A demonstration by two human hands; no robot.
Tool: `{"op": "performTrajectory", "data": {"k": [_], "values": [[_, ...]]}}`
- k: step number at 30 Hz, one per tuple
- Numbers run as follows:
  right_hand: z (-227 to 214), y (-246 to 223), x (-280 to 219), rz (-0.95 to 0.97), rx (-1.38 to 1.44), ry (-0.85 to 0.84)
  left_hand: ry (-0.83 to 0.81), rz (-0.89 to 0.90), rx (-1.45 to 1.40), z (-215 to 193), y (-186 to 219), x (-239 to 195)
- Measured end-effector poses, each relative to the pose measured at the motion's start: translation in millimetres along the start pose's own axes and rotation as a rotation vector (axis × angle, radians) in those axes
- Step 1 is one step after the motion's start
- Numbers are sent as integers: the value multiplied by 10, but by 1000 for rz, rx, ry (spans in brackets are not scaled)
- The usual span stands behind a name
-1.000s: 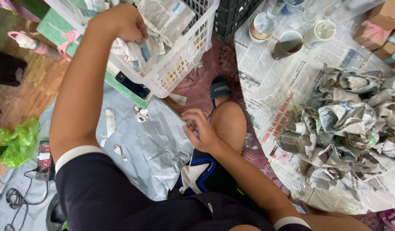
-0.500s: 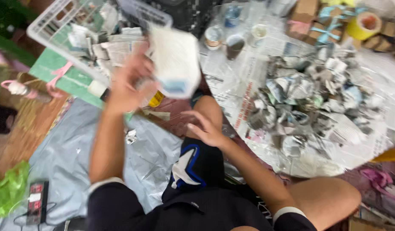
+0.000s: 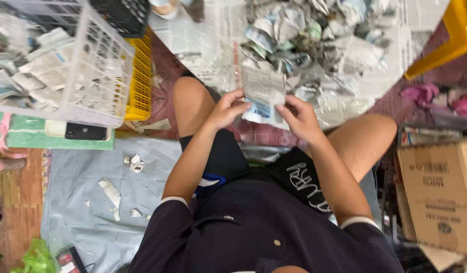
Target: The person sits on the floor and repeatedly wraps small objects with newspaper sheets. They pick up a newspaper sheet, place an object on it, fold the paper around the object, and set the wrapped bundle aside. The process is repeated with multiple objects and sheets.
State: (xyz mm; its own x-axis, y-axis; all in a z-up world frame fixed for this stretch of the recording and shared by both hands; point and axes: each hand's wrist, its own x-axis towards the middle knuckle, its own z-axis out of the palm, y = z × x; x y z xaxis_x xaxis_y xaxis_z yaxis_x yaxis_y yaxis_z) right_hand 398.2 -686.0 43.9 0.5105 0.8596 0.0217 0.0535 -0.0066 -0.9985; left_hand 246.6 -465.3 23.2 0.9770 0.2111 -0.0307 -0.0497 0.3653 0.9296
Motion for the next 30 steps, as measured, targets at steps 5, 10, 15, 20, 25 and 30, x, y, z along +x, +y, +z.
{"op": "performTrajectory", "data": {"k": [5, 10, 15, 20, 25, 30], "values": [[-78, 295, -86, 67, -24, 177, 329, 122, 545, 242, -70, -111], [54, 406, 29, -55, 41, 251, 172, 411, 645, 450, 109, -209], [191, 499, 50, -48, 49, 219, 135, 546, 849, 496, 70, -173], [157, 587, 98, -75, 14, 234, 215, 93, 538, 350, -151, -156], [104, 543, 121, -74, 177, 312, 296, 200, 175, 88, -305, -112], [50, 471, 118, -115, 311, 370, 415, 292, -18, -41, -283, -29]]}}
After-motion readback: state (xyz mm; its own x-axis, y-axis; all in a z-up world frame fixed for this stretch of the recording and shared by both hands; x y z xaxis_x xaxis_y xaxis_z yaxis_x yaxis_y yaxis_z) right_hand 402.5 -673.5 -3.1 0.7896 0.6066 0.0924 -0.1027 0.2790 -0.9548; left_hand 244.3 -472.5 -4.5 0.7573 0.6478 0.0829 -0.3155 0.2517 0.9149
